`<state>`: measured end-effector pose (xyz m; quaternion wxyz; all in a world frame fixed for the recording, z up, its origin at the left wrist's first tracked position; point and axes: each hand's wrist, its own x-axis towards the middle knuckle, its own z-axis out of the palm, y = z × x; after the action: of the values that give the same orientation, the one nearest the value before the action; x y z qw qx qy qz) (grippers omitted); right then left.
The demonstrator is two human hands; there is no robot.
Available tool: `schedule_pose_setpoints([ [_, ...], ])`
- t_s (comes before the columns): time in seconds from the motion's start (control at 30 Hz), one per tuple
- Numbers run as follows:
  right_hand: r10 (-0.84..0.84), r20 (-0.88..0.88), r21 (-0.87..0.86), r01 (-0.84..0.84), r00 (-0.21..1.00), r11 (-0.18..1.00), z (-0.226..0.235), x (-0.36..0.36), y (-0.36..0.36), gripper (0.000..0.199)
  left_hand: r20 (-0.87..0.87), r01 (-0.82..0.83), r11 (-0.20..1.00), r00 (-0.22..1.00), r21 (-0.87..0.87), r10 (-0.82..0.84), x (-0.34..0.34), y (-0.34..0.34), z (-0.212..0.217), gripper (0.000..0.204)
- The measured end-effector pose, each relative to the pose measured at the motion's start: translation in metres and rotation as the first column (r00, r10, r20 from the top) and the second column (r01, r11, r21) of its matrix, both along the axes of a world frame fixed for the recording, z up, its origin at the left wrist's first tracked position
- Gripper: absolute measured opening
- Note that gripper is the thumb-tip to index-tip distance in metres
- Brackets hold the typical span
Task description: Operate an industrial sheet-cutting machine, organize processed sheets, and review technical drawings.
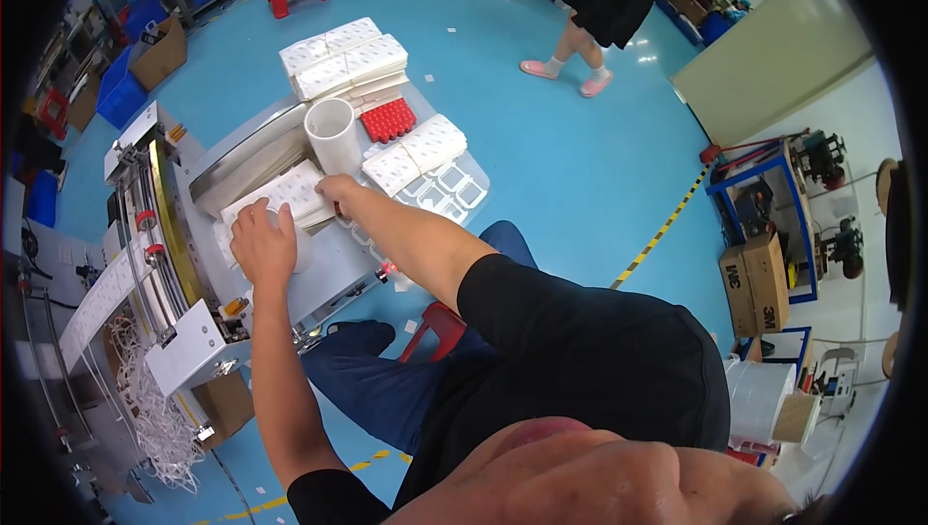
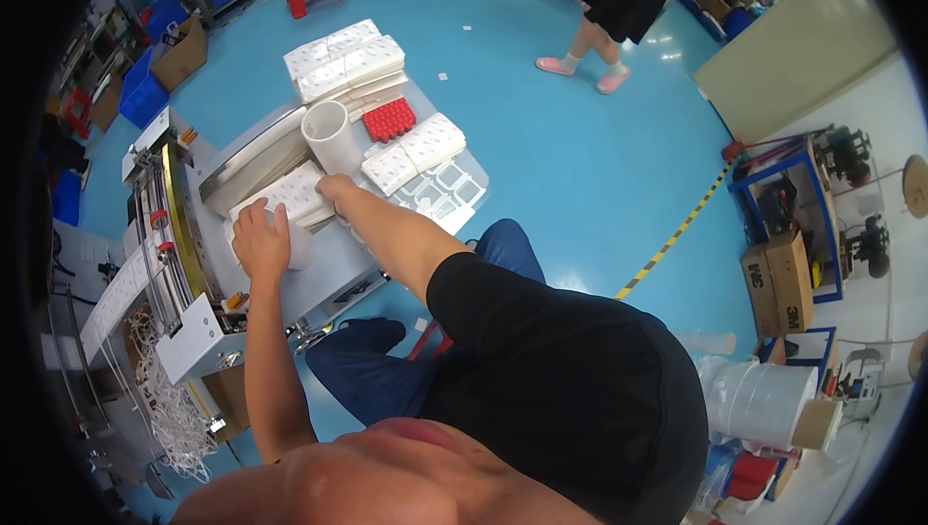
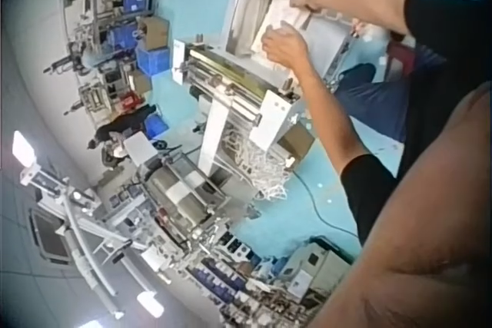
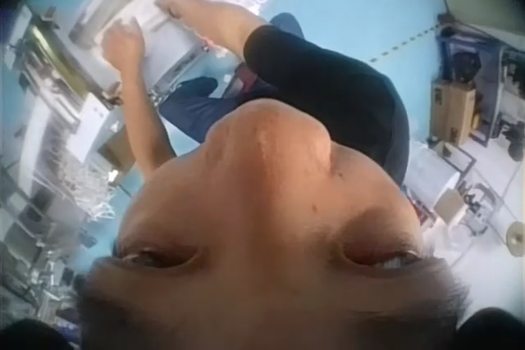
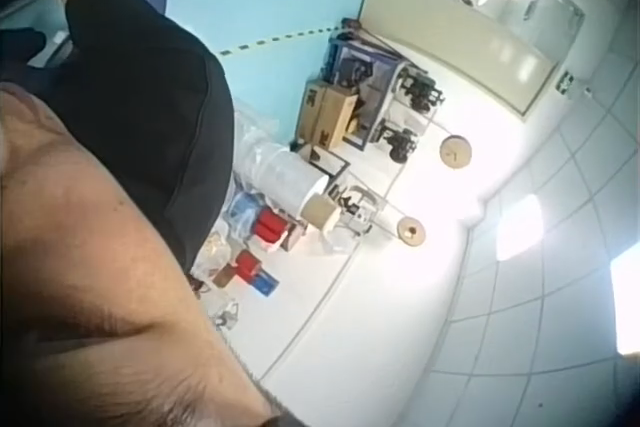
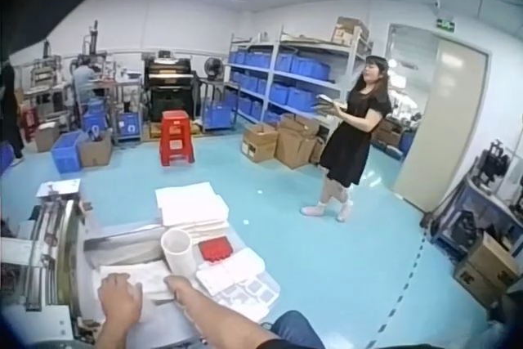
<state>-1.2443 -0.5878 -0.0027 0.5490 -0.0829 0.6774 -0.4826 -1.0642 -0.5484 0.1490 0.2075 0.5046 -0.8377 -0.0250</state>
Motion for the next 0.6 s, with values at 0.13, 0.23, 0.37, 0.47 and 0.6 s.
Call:
schedule_pose_setpoints([
  [0.13, 0.018, 0.059, 0.033, -0.02, 0.998, 0.999, -0.001, 0.011, 0.002, 0.034, -0.006, -0.02, 1.0, 1.0, -0.004, 0.02, 0.008, 0.001, -0.004, 0.039],
  [0.23, 0.037, 0.12, -0.059, -0.03, 0.992, 0.998, -0.015, 0.004, -0.004, 0.034, -0.001, -0.01, 1.0, 1.0, -0.002, 0.01, 0.002, 0.001, -0.002, 0.039],
  [0.37, 0.039, -0.01, -0.047, -0.04, 0.999, 0.998, -0.029, -0.008, -0.013, 0.032, -0.02, 0.012, 1.0, 1.0, -0.001, -0.012, -0.004, 0.002, 0.007, 0.039],
  [0.47, 0.085, 0.013, -0.023, -0.085, 0.996, 0.996, -0.022, 0.002, -0.01, 0.028, -0.016, 0.001, 1.0, 1.0, 0.001, -0.001, 0.001, 0.0, 0.002, 0.039],
  [0.6, 0.125, 0.045, 0.067, -0.128, 0.991, 0.99, 0.004, 0.022, 0.003, 0.025, 0.002, -0.032, 0.999, 0.999, 0.03, 0.032, 0.015, 0.0, -0.005, 0.04],
])
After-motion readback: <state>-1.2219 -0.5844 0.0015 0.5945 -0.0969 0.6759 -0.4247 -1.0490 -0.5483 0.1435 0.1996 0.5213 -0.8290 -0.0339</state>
